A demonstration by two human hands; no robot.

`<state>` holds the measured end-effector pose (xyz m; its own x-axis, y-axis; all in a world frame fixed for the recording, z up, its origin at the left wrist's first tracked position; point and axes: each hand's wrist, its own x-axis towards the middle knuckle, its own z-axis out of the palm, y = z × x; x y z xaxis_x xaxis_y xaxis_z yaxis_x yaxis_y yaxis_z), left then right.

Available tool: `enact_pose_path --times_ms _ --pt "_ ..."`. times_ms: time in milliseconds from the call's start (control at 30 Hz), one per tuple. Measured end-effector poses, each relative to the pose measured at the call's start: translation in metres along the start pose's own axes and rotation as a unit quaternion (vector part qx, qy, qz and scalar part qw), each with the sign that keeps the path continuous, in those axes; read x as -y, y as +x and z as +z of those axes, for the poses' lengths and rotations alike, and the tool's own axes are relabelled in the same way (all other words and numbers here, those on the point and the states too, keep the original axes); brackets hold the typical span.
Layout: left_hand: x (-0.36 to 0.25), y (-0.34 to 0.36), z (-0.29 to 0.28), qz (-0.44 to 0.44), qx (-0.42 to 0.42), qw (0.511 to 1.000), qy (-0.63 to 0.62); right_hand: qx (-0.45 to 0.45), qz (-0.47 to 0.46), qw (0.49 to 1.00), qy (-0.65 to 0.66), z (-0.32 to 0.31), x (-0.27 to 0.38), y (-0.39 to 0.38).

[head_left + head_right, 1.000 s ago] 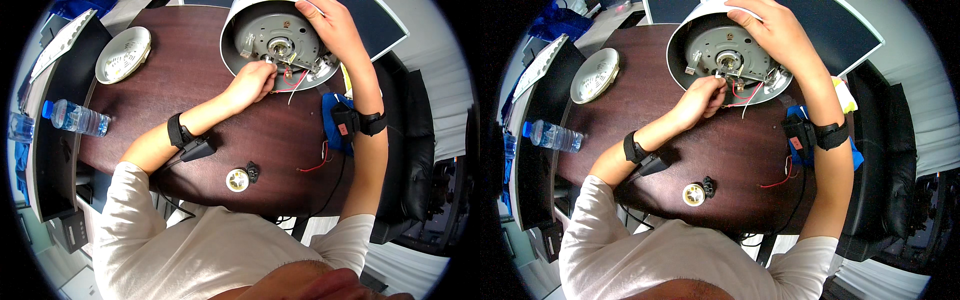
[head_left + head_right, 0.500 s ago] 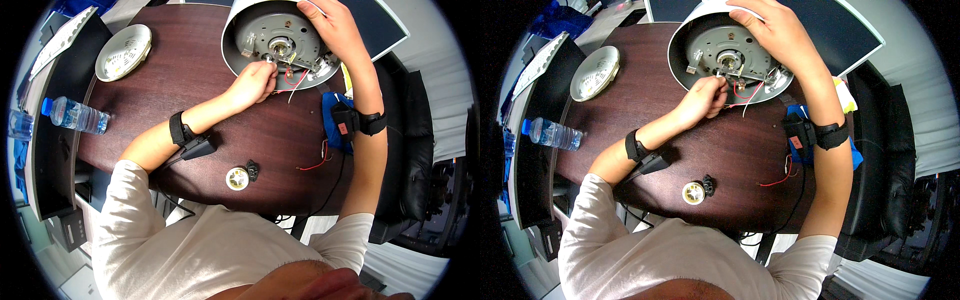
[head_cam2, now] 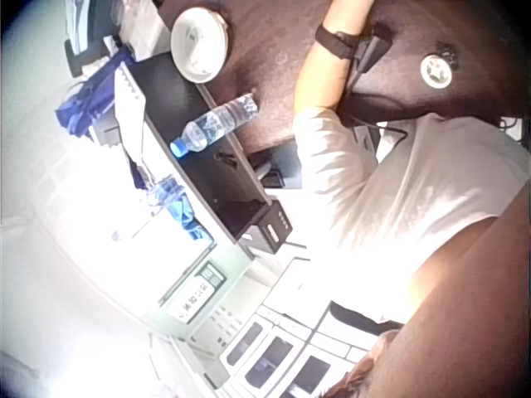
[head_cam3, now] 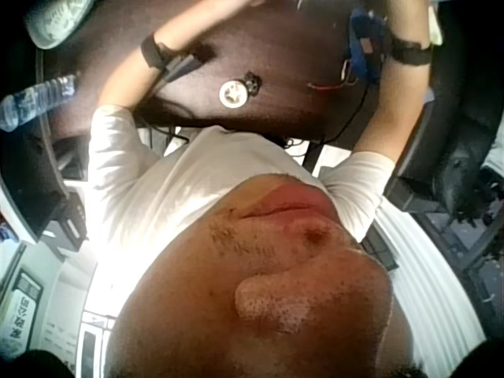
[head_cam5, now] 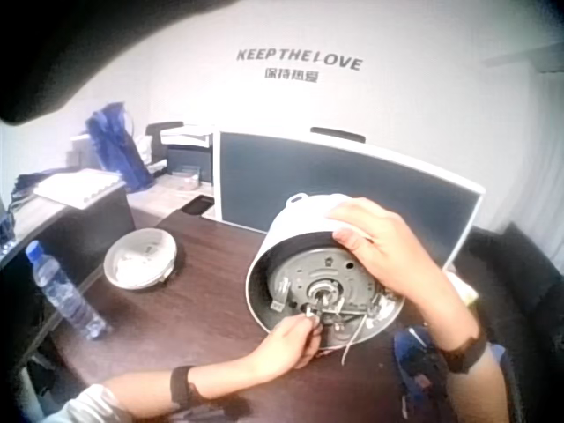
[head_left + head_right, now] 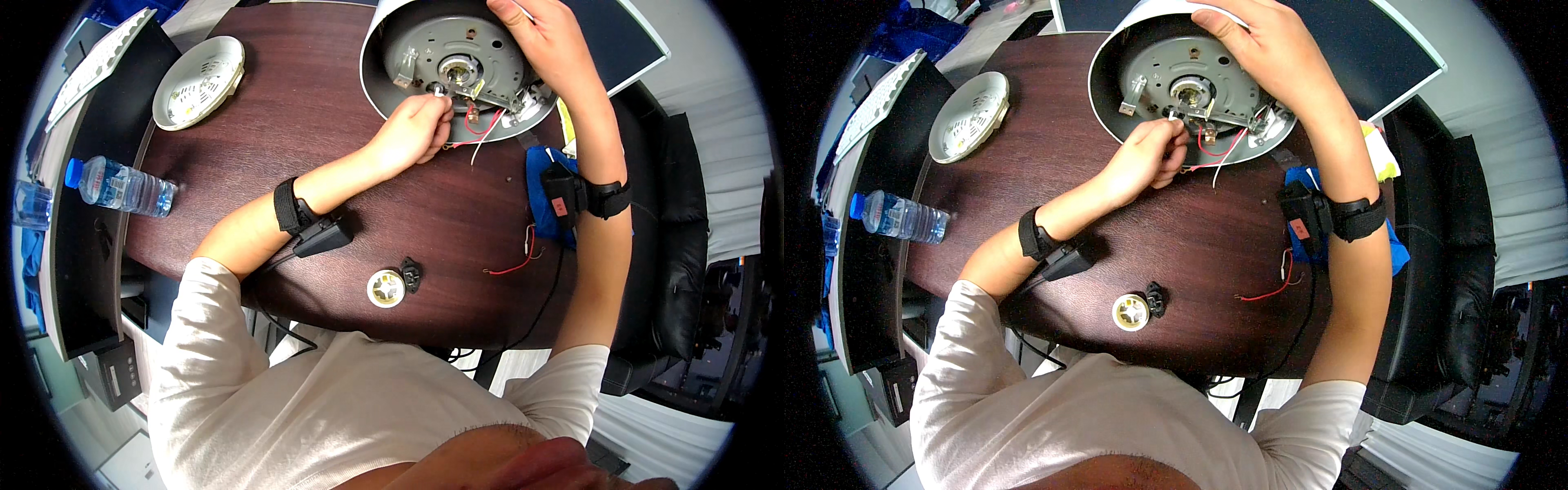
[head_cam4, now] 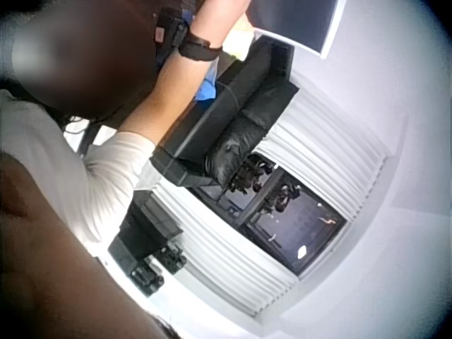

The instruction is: The person works on the internal wiring of a white cylindrical device, likely a lamp, using a multimeter to test connections. They repeatedly probe and adjust wires inside the housing while seated at a table.

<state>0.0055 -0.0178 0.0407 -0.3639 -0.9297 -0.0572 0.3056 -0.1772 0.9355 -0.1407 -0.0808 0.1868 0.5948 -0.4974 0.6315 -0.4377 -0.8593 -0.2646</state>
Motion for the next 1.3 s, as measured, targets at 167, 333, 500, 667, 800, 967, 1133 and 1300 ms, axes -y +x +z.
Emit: enact_pose_path --times_ms 167,333,500,667,800,967,1133,1300 --pt "0.0 0.0 -0.001 0.006 0.012 1.0 0.002 0.001 0.002 1.0 0.008 0.002 -0.001 0.001" --pt "-0.001 -0.001 0.002 0.008 0.003 1.0 0.004 0.004 -0.005 1.0 -0.01 0.0 0.0 0.0" --pt "0.004 -0.001 0.0 0.015 0.008 1.0 -0.009 0.003 -0.022 1.0 0.002 0.006 -0.009 0.001" --pt "0.004 -0.001 0.001 0.017 0.013 1.0 -0.013 -0.004 -0.029 1.0 -0.009 0.007 -0.013 -0.001" --pt "0.005 0.0 0.0 0.018 0.015 1.0 -0.011 0.005 -0.018 1.0 -0.006 0.003 -0.005 -0.001" --pt "0.004 -0.001 0.002 0.02 0.011 1.0 -0.003 -0.008 -0.028 1.0 0.009 0.006 -0.013 -0.003" --pt "0.005 0.0 0.0 0.018 0.016 1.0 -0.012 0.004 -0.021 1.0 -0.006 0.0 0.001 -0.003" --pt "0.006 -0.001 0.0 0.015 0.017 1.0 -0.019 0.005 -0.023 1.0 0.001 0.0 0.002 -0.003"
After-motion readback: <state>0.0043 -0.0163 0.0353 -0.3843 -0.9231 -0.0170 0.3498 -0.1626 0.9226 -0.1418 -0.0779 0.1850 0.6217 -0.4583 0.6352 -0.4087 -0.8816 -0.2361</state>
